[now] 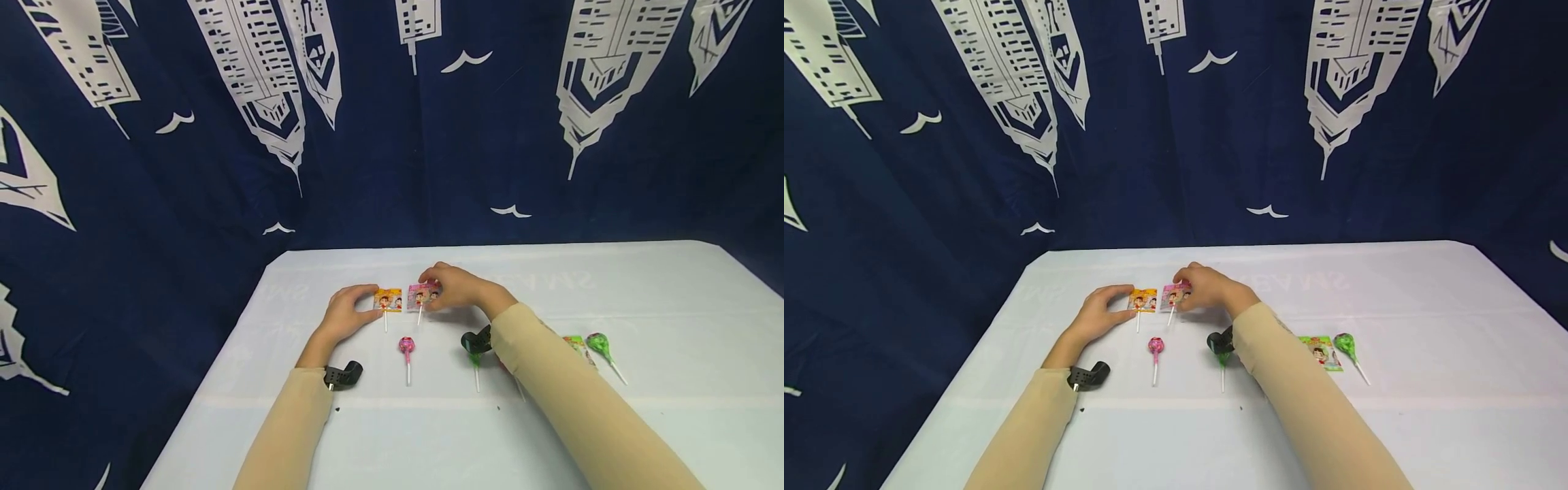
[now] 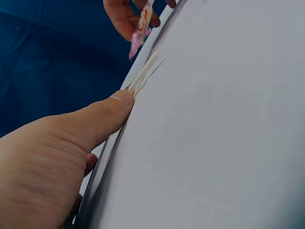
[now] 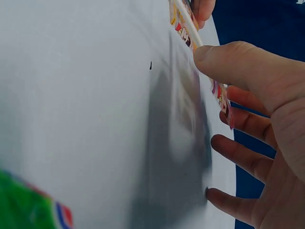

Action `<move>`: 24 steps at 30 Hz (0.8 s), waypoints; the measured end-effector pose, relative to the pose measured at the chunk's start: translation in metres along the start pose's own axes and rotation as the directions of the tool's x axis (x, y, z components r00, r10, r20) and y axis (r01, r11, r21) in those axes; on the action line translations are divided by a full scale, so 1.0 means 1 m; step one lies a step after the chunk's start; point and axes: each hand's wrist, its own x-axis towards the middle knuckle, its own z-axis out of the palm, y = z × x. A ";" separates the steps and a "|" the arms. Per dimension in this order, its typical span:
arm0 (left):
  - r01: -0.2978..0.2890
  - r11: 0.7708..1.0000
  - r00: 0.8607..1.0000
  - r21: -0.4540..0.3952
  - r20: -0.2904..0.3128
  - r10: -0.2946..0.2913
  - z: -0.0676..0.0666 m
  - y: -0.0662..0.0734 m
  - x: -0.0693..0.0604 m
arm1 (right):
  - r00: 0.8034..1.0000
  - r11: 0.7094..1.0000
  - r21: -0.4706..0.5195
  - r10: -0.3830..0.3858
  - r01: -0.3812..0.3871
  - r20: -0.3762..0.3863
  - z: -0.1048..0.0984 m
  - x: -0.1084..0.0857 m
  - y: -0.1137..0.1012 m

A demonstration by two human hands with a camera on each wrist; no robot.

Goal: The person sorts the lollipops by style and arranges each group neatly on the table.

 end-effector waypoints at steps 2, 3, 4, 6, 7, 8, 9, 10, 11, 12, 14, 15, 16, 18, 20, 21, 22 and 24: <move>0.001 1.000 1.000 0.001 0.003 -0.001 0.000 0.000 0.000 | 1.000 1.000 -0.022 0.004 -0.004 0.004 0.001 0.001 0.000; 0.003 1.000 1.000 0.000 0.003 -0.003 0.000 0.000 0.000 | 1.000 0.999 -0.031 0.007 -0.007 0.007 0.001 0.002 0.000; 0.002 1.000 1.000 -0.001 -0.001 -0.002 0.000 0.001 0.000 | 1.000 0.999 -0.040 0.010 -0.009 0.007 0.001 0.002 0.000; -0.002 1.000 1.000 -0.004 -0.009 0.002 0.000 0.000 0.000 | 1.000 0.998 -0.059 0.017 -0.016 0.005 0.003 0.003 0.000; -0.006 1.000 1.000 -0.003 -0.013 0.005 0.001 0.000 0.000 | 1.000 0.998 -0.063 0.021 -0.021 0.004 0.004 0.004 0.000; -0.009 1.000 1.000 -0.004 -0.016 0.009 0.001 0.000 0.000 | 1.000 0.997 -0.070 0.025 -0.025 0.003 0.005 0.004 0.000; -0.006 1.000 1.000 -0.002 -0.014 0.006 0.001 0.000 -0.001 | 1.000 0.997 -0.077 0.029 -0.028 0.003 0.006 0.004 0.000; -0.009 1.000 1.000 -0.004 -0.013 0.008 0.001 0.000 -0.001 | 0.999 0.996 -0.083 0.035 -0.035 0.006 0.006 0.004 0.000; -0.011 1.000 1.000 -0.006 -0.012 0.011 0.001 0.001 0.000 | 0.999 0.995 -0.090 0.043 -0.042 0.008 0.006 0.004 0.000; -0.012 1.000 1.000 -0.009 -0.009 0.012 0.001 0.001 0.000 | 0.999 0.994 -0.095 0.050 -0.049 0.009 0.007 0.004 0.000; -0.016 1.000 1.000 -0.011 -0.008 0.016 0.001 0.001 0.000 | 0.998 0.993 -0.099 0.069 -0.068 0.011 0.008 0.005 0.000; -0.015 1.000 1.000 -0.010 -0.007 0.015 0.001 0.002 0.000 | 0.997 0.992 -0.099 0.080 -0.078 0.013 0.008 0.005 0.000; -0.015 1.000 1.000 -0.011 -0.009 0.015 0.001 0.002 0.000 | 0.996 0.991 -0.100 0.091 -0.089 0.013 0.008 0.005 0.000; -0.008 1.000 1.000 -0.006 -0.012 0.008 0.001 0.002 0.001 | 0.994 0.989 -0.101 0.106 -0.105 0.010 0.009 0.006 -0.001; 0.000 1.000 1.000 -0.005 -0.014 0.000 0.001 0.001 0.001 | 0.993 0.988 -0.104 0.120 -0.118 0.009 0.009 0.007 -0.002; 0.003 1.000 1.000 -0.005 -0.013 -0.003 0.000 0.001 0.000 | 0.992 0.987 -0.106 0.126 -0.124 0.010 0.009 0.007 -0.002; 0.003 1.000 1.000 -0.003 -0.014 -0.003 0.000 0.001 0.000 | 0.991 0.986 -0.107 0.132 -0.130 0.011 0.010 0.007 -0.003; 0.003 1.000 1.000 -0.003 -0.014 -0.003 0.000 0.001 0.000 | 0.990 0.985 -0.104 0.142 -0.140 0.013 0.010 0.007 -0.004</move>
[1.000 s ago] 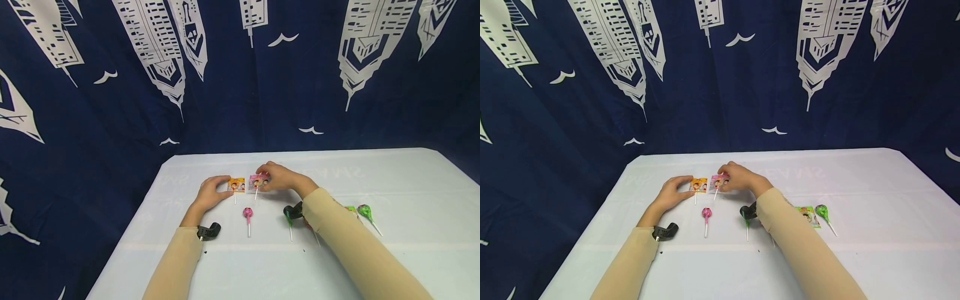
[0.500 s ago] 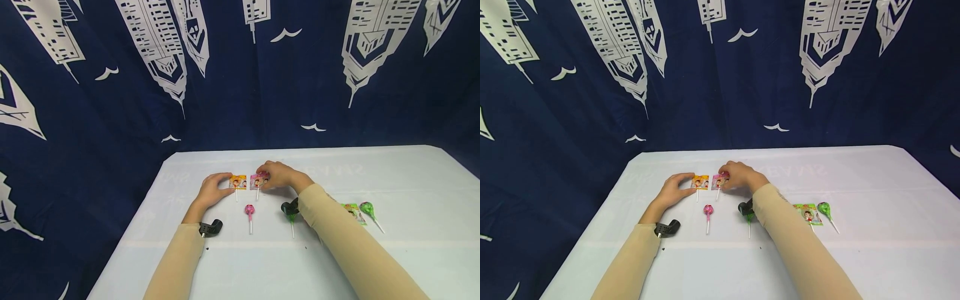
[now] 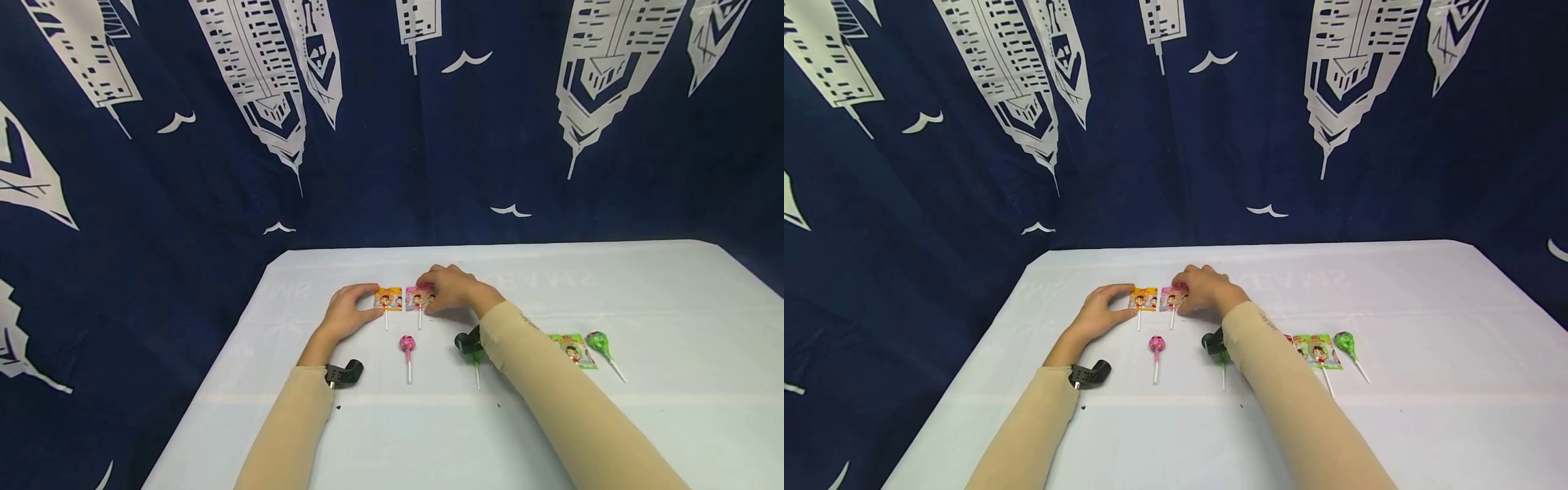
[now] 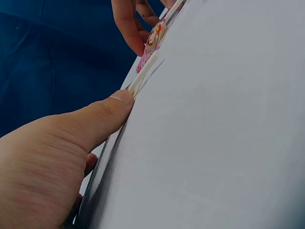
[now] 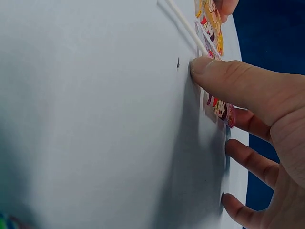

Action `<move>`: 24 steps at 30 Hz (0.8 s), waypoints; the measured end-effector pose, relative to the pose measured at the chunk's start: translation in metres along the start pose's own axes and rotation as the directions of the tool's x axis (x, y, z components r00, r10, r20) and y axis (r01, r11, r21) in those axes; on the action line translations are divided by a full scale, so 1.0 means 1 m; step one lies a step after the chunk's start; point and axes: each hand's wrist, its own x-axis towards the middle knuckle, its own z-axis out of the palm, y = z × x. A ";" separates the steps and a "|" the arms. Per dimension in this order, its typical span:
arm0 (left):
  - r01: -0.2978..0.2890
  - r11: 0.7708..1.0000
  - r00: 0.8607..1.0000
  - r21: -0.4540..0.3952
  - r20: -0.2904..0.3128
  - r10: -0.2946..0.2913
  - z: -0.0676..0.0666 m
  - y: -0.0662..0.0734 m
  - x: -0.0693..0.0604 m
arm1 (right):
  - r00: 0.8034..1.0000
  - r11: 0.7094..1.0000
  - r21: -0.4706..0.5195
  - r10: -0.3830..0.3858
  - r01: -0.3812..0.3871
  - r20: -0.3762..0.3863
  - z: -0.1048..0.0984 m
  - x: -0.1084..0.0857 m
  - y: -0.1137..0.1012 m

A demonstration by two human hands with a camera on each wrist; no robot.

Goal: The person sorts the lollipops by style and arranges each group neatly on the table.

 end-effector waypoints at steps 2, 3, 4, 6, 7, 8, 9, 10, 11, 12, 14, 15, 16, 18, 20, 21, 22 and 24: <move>0.001 1.000 1.000 -0.001 0.000 -0.001 0.000 0.000 -0.001 | 1.000 1.000 0.008 0.005 -0.005 0.006 0.000 0.000 -0.001; 0.001 1.000 1.000 0.000 0.000 -0.001 0.000 0.000 -0.001 | 1.000 1.000 0.010 0.007 -0.007 0.008 0.000 0.000 -0.001; -0.001 1.000 1.000 0.002 -0.001 0.001 0.001 0.000 -0.001 | 1.000 1.000 0.009 0.009 -0.009 0.008 0.001 0.000 -0.002; -0.004 1.000 1.000 -0.002 0.001 0.004 0.001 0.000 0.000 | 1.000 1.000 0.004 0.019 -0.019 0.007 0.001 0.000 -0.002; -0.007 1.000 1.000 -0.002 0.001 0.007 0.002 0.000 0.000 | 1.000 1.000 0.003 0.024 -0.024 0.007 0.001 0.000 -0.001; -0.011 1.000 1.000 -0.002 -0.001 0.011 0.002 0.000 0.001 | 1.000 1.000 0.001 0.028 -0.028 0.004 0.001 0.000 -0.001; -0.012 1.000 1.000 0.000 0.000 0.012 0.003 0.000 0.001 | 1.000 1.000 -0.001 0.031 -0.031 0.002 0.001 -0.001 -0.001; -0.012 1.000 1.000 -0.002 0.000 0.012 0.003 0.000 0.001 | 0.999 0.999 0.001 0.033 -0.033 0.001 0.002 -0.001 0.000; -0.009 1.000 1.000 -0.004 0.001 0.009 0.003 0.000 0.001 | 0.999 0.999 0.004 0.034 -0.034 0.001 0.002 -0.001 0.000; -0.006 1.000 1.000 -0.003 0.002 0.006 0.003 0.000 0.001 | 0.999 0.999 0.006 0.033 -0.033 0.001 0.002 -0.001 0.000; -0.005 1.000 1.000 -0.004 0.000 0.005 0.003 0.000 0.001 | 1.000 0.999 0.011 0.031 -0.031 0.000 0.003 -0.001 0.000; -0.004 1.000 1.000 -0.003 0.001 0.004 0.004 -0.001 0.001 | 1.000 1.000 0.011 0.030 -0.030 0.001 0.003 -0.002 0.000; -0.003 1.000 1.000 -0.005 0.002 0.003 0.004 -0.001 0.001 | 1.000 0.999 0.012 0.030 -0.030 0.002 0.003 -0.001 0.000; -0.001 1.000 1.000 -0.006 0.005 0.001 0.003 -0.001 0.001 | 0.999 0.999 0.015 0.034 -0.034 0.003 0.003 -0.001 0.000; 0.002 1.000 1.000 -0.004 0.009 -0.001 0.003 -0.002 0.001 | 0.999 0.999 0.017 0.036 -0.036 0.005 0.004 -0.001 0.000; 0.003 1.000 1.000 -0.003 0.011 -0.003 0.003 -0.002 0.001 | 0.999 0.999 0.015 0.036 -0.036 0.005 0.003 -0.001 0.000; 0.000 1.000 1.000 -0.002 0.009 0.000 0.002 -0.002 0.001 | 0.999 0.999 0.015 0.040 -0.040 0.005 0.003 0.000 0.000; -0.011 1.000 1.000 0.001 0.002 0.011 0.002 -0.002 0.002 | 0.999 0.999 0.012 0.043 -0.043 0.003 0.003 0.000 0.000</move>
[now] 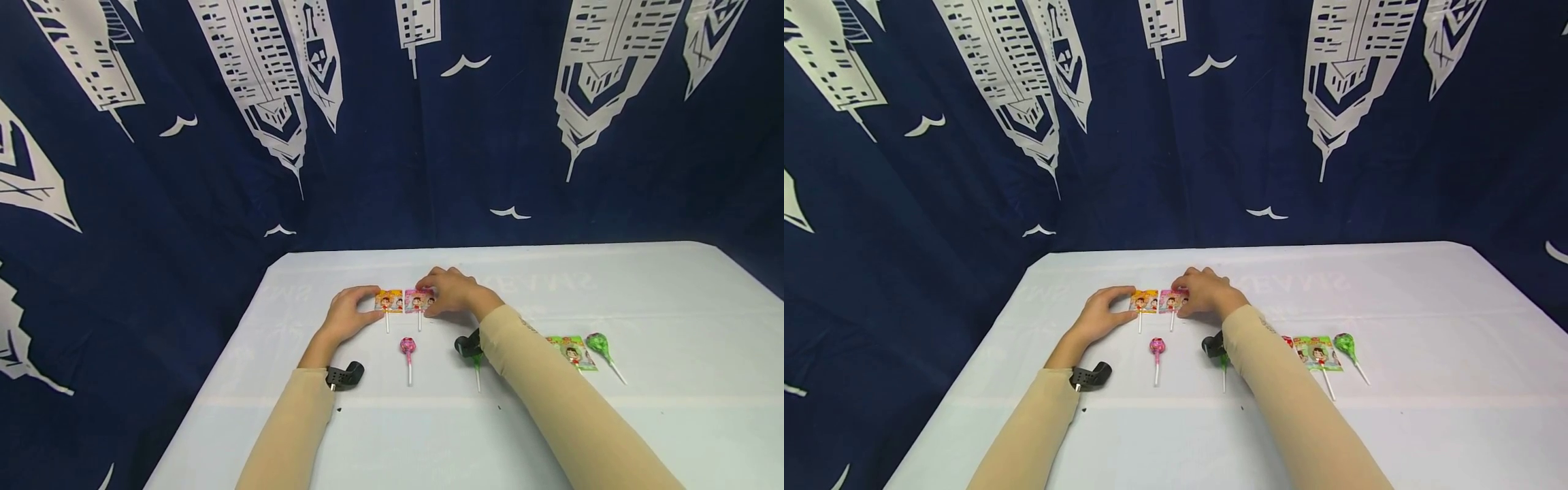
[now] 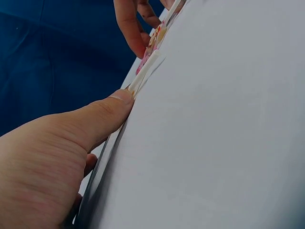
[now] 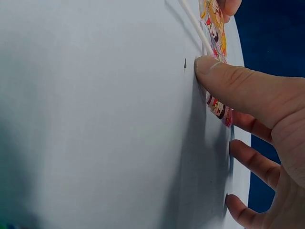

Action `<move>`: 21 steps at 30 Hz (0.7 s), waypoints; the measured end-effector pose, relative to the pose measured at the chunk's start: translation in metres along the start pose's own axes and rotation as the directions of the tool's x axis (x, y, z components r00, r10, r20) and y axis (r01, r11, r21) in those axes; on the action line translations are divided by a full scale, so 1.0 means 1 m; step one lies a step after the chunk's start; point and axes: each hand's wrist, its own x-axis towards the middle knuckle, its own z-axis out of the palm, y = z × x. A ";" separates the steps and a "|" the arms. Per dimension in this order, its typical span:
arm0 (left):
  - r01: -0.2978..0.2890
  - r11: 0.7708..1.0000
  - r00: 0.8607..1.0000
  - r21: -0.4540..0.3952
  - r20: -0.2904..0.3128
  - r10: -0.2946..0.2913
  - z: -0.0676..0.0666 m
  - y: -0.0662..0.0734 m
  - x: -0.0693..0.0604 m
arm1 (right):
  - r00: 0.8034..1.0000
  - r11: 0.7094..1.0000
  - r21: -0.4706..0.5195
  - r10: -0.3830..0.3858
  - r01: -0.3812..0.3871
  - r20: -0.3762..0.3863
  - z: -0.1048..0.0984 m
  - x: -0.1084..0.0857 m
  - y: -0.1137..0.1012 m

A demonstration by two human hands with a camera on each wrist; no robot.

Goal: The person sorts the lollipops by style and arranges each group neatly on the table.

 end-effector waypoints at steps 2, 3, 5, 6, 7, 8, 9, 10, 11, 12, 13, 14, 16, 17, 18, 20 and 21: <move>-0.007 1.000 1.000 0.001 -0.007 0.007 0.000 0.000 0.000 | 1.000 1.000 0.000 0.004 -0.004 -0.002 0.000 0.000 0.000; -0.009 1.000 1.000 0.001 -0.009 0.009 0.000 0.001 0.000 | 1.000 1.000 0.000 0.007 -0.007 -0.002 0.001 0.000 0.001; -0.006 1.000 1.000 0.000 -0.010 0.006 0.000 0.001 0.000 | 1.000 1.000 0.005 0.006 -0.006 -0.004 0.001 0.000 0.000; -0.002 1.000 1.000 0.001 -0.008 0.002 0.000 0.001 -0.001 | 1.000 1.000 0.006 0.005 -0.005 -0.004 0.001 0.000 0.000; 0.001 1.000 1.000 0.000 -0.007 -0.001 0.000 0.001 -0.001 | 1.000 1.000 0.008 0.003 -0.003 -0.005 0.001 -0.001 0.000; 0.004 1.000 1.000 0.000 -0.006 -0.004 0.000 0.001 -0.001 | 1.000 1.000 0.009 0.001 -0.001 -0.005 0.000 -0.001 -0.001; 0.005 1.000 1.000 -0.002 -0.006 -0.005 0.000 0.001 -0.001 | 1.000 1.000 0.012 -0.001 0.001 -0.004 0.000 -0.002 -0.001; 0.007 1.000 1.000 -0.003 -0.007 -0.007 0.000 0.001 -0.001 | 1.000 1.000 0.013 -0.005 0.005 -0.004 0.000 -0.002 -0.001; 0.010 1.000 1.000 -0.005 -0.006 -0.010 0.000 0.001 -0.001 | 1.000 1.000 0.016 -0.005 0.005 -0.004 0.000 -0.003 -0.002; 0.011 1.000 1.000 -0.005 -0.007 -0.011 0.000 0.001 -0.001 | 1.000 1.000 0.019 -0.003 0.003 -0.003 0.000 -0.003 -0.002; 0.013 1.000 1.000 -0.008 -0.008 -0.013 0.000 0.001 -0.001 | 1.000 1.000 0.021 -0.001 0.001 -0.004 0.000 -0.003 -0.001; 0.014 1.000 1.000 -0.008 -0.006 -0.014 0.000 0.002 -0.002 | 1.000 1.000 0.021 0.002 -0.002 -0.005 0.001 -0.003 -0.001; 0.012 1.000 1.000 -0.007 -0.006 -0.012 0.000 0.002 -0.001 | 1.000 1.000 0.021 0.008 -0.008 -0.009 0.002 -0.003 0.000; 0.009 1.000 1.000 -0.005 -0.007 -0.009 0.000 0.003 -0.001 | 1.000 1.000 0.019 0.010 -0.009 -0.012 0.002 -0.003 0.001; 0.005 1.000 1.000 -0.004 -0.008 -0.005 0.000 0.003 -0.001 | 1.000 1.000 0.017 0.010 -0.010 -0.016 0.002 -0.003 0.001; 0.004 1.000 1.000 -0.006 -0.010 -0.004 0.000 0.003 -0.001 | 1.000 1.000 0.013 0.006 -0.006 -0.025 0.003 -0.003 0.003; 0.003 1.000 1.000 -0.008 -0.011 -0.003 0.000 0.003 -0.001 | 1.000 1.000 0.013 0.004 -0.004 -0.030 0.004 -0.003 0.003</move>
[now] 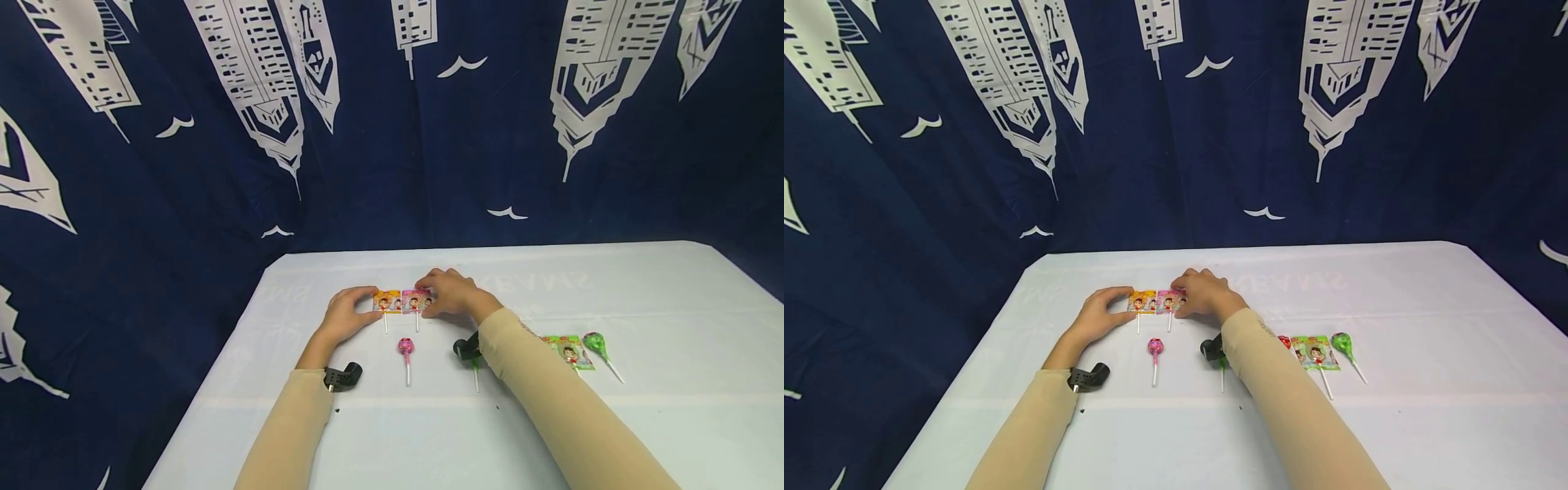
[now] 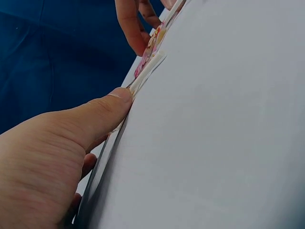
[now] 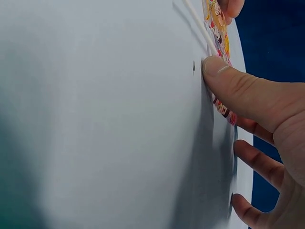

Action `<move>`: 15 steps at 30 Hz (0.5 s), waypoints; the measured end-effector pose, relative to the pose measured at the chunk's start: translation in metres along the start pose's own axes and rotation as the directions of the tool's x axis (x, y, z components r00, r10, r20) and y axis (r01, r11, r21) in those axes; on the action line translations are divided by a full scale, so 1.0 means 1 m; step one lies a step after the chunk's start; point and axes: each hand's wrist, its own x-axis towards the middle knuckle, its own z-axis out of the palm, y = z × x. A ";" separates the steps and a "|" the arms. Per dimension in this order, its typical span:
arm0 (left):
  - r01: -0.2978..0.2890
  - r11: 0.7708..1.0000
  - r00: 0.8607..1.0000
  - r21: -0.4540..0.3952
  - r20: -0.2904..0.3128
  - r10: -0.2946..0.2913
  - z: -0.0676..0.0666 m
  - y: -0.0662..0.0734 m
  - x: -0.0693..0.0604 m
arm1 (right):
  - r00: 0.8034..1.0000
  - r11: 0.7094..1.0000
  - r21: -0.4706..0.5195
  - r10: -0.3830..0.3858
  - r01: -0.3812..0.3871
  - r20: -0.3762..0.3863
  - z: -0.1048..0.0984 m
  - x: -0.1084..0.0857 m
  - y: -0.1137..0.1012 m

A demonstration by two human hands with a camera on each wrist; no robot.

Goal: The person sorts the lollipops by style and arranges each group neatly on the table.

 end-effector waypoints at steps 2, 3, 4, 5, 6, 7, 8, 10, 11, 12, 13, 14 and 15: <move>0.001 1.000 1.000 0.000 0.000 -0.001 0.000 -0.001 -0.001 | 1.000 1.000 -0.001 -0.007 0.007 -0.005 0.001 0.000 0.001; 0.005 1.000 1.000 -0.002 0.003 -0.005 0.000 -0.001 -0.001 | 1.000 1.000 0.002 -0.009 0.009 -0.007 0.002 0.000 0.001; 0.010 1.000 1.000 -0.003 0.006 -0.010 0.001 -0.002 -0.001 | 1.000 1.000 0.002 -0.012 0.012 -0.006 0.003 0.000 0.001; 0.011 1.000 1.000 -0.003 0.008 -0.011 0.001 -0.002 -0.001 | 1.000 1.000 0.000 -0.017 0.017 -0.006 0.003 0.000 0.002; 0.012 1.000 1.000 -0.003 0.010 -0.012 0.001 -0.002 -0.001 | 1.000 1.000 0.001 -0.018 0.018 -0.005 0.003 -0.001 0.002; 0.014 1.000 1.000 -0.002 0.012 -0.014 0.001 -0.003 -0.001 | 1.000 1.000 -0.001 -0.022 0.022 -0.005 0.003 -0.001 0.002; 0.016 1.000 1.000 -0.003 0.014 -0.016 0.001 -0.003 0.000 | 1.000 1.000 -0.005 -0.028 0.028 -0.006 0.003 -0.002 0.002; 0.015 1.000 1.000 -0.003 0.014 -0.015 0.001 -0.002 0.000 | 0.999 0.999 -0.015 -0.035 0.035 -0.009 0.003 -0.003 0.003; 0.012 1.000 1.000 -0.005 0.011 -0.012 0.001 -0.002 0.000 | 0.999 0.999 -0.020 -0.041 0.040 -0.012 0.003 -0.004 0.003; 0.014 1.000 1.000 -0.006 0.010 -0.014 0.001 -0.002 0.000 | 0.999 0.999 -0.025 -0.044 0.044 -0.014 0.003 -0.005 0.003; 0.013 1.000 1.000 -0.007 0.009 -0.013 0.000 -0.001 0.000 | 0.999 0.998 -0.033 -0.052 0.051 -0.016 0.003 -0.006 0.003; 0.013 1.000 1.000 -0.010 0.008 -0.013 0.000 -0.001 0.000 | 0.998 0.998 -0.036 -0.059 0.058 -0.018 0.003 -0.007 0.002; 0.015 1.000 1.000 -0.012 0.007 -0.015 0.000 -0.001 0.000 | 0.998 0.997 -0.037 -0.063 0.062 -0.020 0.003 -0.008 0.002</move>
